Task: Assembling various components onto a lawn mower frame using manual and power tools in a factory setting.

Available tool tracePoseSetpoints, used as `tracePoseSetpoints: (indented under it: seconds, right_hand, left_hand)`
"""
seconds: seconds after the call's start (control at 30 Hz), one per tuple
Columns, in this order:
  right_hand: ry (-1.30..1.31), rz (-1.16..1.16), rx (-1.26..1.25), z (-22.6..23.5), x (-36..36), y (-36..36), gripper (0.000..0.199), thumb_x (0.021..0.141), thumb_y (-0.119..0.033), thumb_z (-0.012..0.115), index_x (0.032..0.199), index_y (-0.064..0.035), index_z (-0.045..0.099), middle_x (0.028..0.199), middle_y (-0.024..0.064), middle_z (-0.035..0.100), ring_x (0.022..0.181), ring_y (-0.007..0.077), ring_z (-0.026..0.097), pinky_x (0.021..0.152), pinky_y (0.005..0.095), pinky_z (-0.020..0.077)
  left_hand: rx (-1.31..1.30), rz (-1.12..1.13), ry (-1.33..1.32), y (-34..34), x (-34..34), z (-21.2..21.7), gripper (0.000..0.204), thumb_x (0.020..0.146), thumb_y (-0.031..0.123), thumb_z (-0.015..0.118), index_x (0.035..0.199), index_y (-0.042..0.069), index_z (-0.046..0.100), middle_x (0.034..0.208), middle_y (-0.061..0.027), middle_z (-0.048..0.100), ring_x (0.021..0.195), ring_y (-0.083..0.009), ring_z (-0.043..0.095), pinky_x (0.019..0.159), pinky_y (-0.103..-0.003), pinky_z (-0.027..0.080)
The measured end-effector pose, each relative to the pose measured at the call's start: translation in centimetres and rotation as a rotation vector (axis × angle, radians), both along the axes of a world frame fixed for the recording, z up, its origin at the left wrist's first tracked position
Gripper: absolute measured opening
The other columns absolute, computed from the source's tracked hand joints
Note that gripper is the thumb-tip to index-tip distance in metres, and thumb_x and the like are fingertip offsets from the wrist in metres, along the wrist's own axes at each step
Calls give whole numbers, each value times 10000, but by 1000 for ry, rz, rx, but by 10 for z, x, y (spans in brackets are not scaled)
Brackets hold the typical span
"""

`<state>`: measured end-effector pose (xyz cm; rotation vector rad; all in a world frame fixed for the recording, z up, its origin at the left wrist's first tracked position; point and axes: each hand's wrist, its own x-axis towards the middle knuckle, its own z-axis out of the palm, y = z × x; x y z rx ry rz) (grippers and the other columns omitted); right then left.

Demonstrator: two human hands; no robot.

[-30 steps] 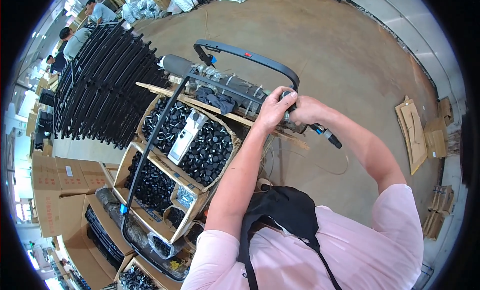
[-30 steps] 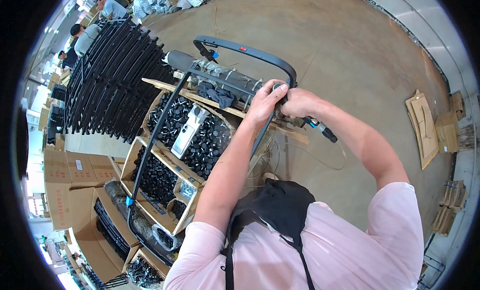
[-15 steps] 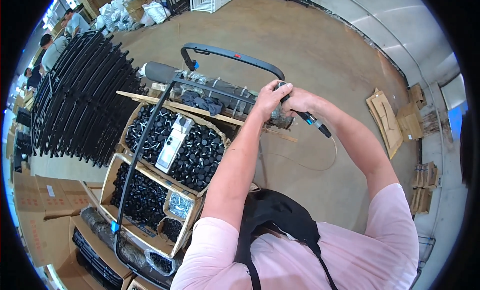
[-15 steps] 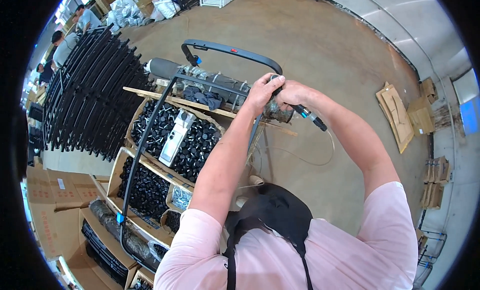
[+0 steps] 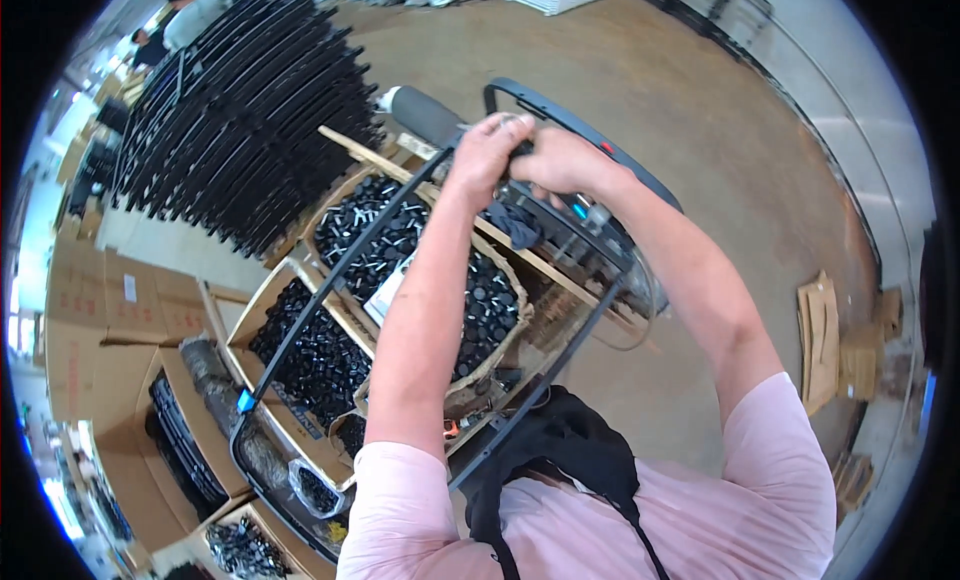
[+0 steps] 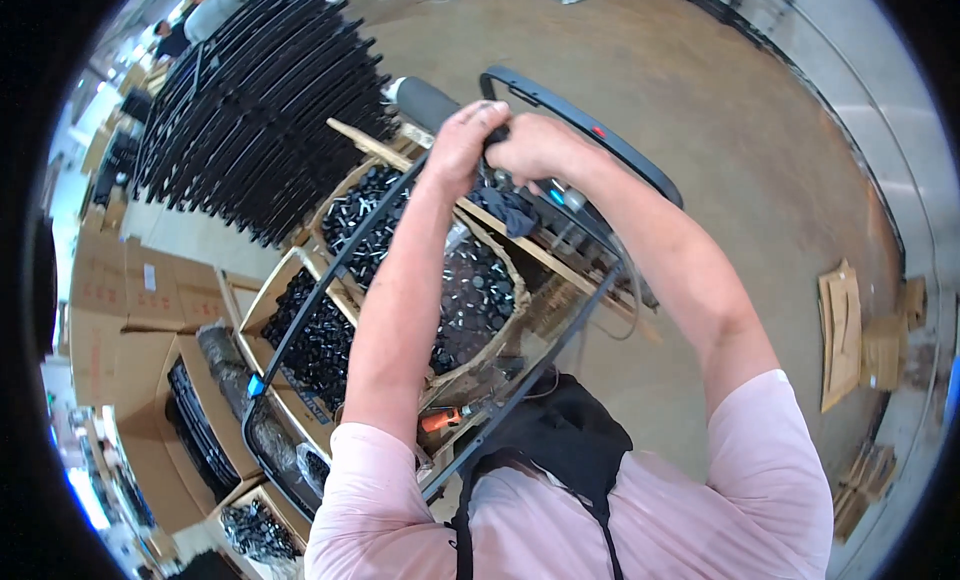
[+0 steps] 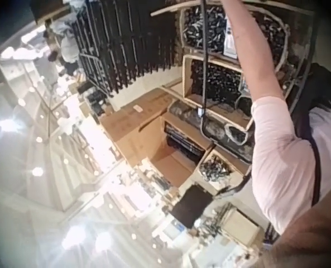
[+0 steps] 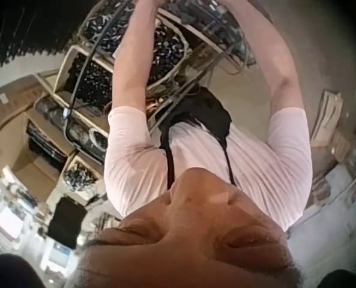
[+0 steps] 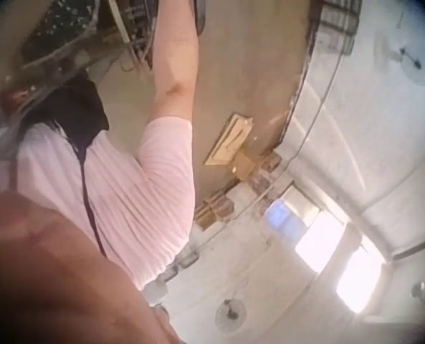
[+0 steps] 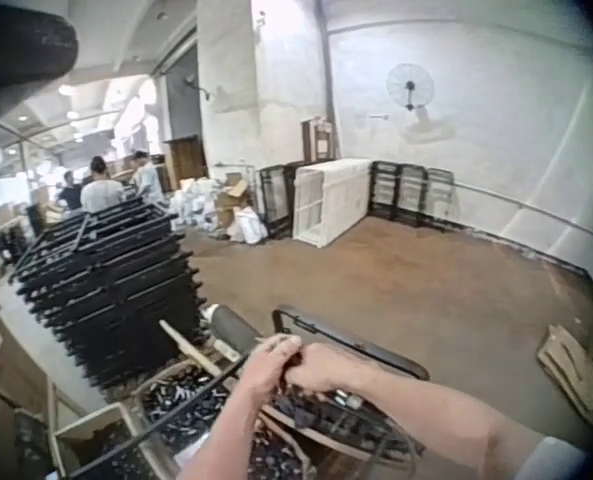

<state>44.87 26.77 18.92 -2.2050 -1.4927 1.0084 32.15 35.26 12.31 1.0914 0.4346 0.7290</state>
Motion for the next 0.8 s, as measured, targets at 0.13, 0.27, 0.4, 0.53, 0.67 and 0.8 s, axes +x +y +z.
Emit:
tracePoseSetpoints:
  seconds: [0.13,0.27,0.4,0.53,0.67,0.8]
  right_hand:
    - [-33,116,49,7,-23,99,458,826,-409,679,1087,-43,760,825,99,781,672,219,745,726,376,587]
    - [-106,155,21,2,-27,159,364,834,-370,657,1009,-69,762,780,60,769,696,202,749,759,366,581]
    - [-137,184,-26,-11,-23,194,309,845,-345,633,919,-68,748,732,51,752,695,202,747,750,372,575]
    - [-152,216,-53,-15,-18,204,306,848,-337,631,904,-58,744,706,65,742,705,216,748,733,371,570]
    - [-163,243,-69,-16,-19,211,302,851,-322,621,840,-43,735,699,81,738,706,229,748,729,382,566]
    - [-159,277,-76,-27,-16,216,300,846,-306,617,764,-36,718,691,99,727,686,247,739,700,396,557]
  left_hand:
    - [-14,135,31,94,-27,-1,221,1006,251,714,1052,35,706,952,-43,685,833,-157,654,734,-330,542]
    - [-34,234,29,146,-23,-12,224,1006,258,706,1045,37,707,947,-41,681,839,-155,640,748,-338,533]
    - [-47,299,40,174,-18,-34,227,1011,264,691,1037,39,708,944,-45,678,856,-153,629,771,-327,517]
    - [-103,308,11,179,-12,-46,231,1007,268,691,1016,38,713,938,-43,672,853,-151,621,768,-325,510]
    - [-126,315,-12,186,-13,-54,231,1002,274,702,1003,43,714,930,-37,667,841,-146,617,759,-322,508]
    - [-123,320,-26,185,-10,-57,238,1004,289,707,997,51,711,923,-28,660,834,-140,612,748,-314,503]
